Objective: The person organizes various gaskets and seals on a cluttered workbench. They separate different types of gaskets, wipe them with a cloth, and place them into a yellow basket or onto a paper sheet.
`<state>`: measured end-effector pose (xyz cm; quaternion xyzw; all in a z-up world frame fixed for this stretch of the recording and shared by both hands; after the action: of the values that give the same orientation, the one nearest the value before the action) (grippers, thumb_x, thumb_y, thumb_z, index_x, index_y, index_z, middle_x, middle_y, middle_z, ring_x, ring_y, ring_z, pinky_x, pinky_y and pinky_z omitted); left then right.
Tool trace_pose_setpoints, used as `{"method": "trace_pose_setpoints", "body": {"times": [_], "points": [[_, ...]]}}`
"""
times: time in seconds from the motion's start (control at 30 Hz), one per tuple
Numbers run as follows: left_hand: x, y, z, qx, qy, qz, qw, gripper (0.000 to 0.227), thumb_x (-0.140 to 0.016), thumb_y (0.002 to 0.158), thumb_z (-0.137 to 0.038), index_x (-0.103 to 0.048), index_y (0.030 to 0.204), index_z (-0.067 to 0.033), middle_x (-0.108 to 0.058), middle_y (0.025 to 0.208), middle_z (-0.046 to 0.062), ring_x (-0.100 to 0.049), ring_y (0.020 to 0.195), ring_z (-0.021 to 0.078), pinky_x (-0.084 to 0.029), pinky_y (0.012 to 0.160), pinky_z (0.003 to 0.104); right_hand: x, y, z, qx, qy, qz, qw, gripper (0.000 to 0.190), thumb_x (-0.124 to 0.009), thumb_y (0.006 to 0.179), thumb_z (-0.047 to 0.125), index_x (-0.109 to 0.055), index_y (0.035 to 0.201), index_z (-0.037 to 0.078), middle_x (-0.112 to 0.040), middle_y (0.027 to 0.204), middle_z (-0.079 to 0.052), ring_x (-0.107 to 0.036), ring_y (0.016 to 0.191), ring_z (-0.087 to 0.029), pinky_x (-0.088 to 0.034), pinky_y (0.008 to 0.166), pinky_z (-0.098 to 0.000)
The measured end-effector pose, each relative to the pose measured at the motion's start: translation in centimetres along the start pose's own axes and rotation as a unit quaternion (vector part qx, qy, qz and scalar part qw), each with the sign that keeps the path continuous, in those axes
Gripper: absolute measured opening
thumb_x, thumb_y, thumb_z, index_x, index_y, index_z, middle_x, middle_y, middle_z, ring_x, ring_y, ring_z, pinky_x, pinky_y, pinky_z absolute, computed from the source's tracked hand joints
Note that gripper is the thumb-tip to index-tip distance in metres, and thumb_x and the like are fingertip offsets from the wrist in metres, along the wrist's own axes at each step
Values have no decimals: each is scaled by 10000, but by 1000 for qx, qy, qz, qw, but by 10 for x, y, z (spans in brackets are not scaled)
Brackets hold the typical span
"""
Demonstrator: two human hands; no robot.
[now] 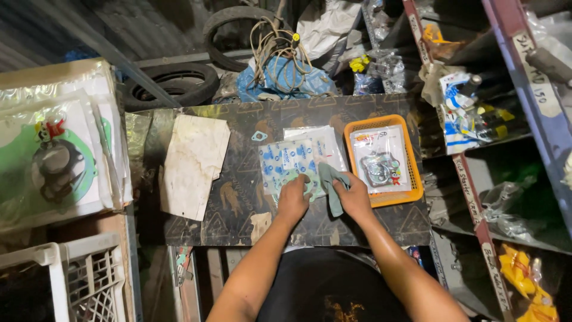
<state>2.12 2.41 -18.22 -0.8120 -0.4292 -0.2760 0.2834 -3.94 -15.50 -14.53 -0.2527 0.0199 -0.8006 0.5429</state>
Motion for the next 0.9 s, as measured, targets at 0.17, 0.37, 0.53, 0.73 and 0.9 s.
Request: {"method": "trace_pose_setpoints", "body": {"times": [0.17,0.37,0.53,0.73,0.9], "points": [[-5,6,4,57,-68,15,996,454,-766,817,-179,-525,1195,-108,-690,972,132,-653,1043,377,-496,931,496,9,-1,-6,1,17,-11,1000,214,-672,936,142,-756,1112,55,-767,999,-143,-667,1007,-217,-515,953,-449],[10,-7,-34,78,-9,13,997,647,-806,789,-305,-465,1286,-72,-654,1141,212,-614,1161,423,-469,1001,555,15,-5,-12,11,25,-13,1000,207,-686,923,146,-762,1099,66,-766,963,-127,-670,973,-211,-525,924,-444],[-6,-3,-17,81,-35,-20,996,581,-761,818,-246,-461,1283,-68,-645,1109,235,-631,1125,463,-490,969,584,25,-19,-21,7,35,-18,999,206,-690,924,158,-766,1096,75,-768,951,-109,-674,954,-198,-534,906,-427],[-11,1,-1,109,-24,-37,993,592,-698,838,-172,-404,1341,-67,-572,1204,216,-581,1193,471,-473,1004,590,31,-22,-25,9,40,-20,999,192,-687,929,155,-775,1078,72,-771,932,-91,-670,914,-189,-541,879,-420],[-19,-5,5,111,95,-37,989,640,-728,828,-139,-397,1372,-77,-590,1126,179,-606,1149,426,-483,969,567,16,-28,-25,27,27,7,999,200,-706,908,178,-780,1065,79,-775,946,-73,-677,954,-167,-539,898,-398]]}}
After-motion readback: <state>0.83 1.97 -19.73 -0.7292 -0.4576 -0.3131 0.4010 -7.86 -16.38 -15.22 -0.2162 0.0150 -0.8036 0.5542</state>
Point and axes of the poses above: each hand's wrist, its own y-axis towards the middle knuckle, its own x-axis out of the back of the hand, z = x × y, the point moved 7 cm from there along y, towards the middle knuckle
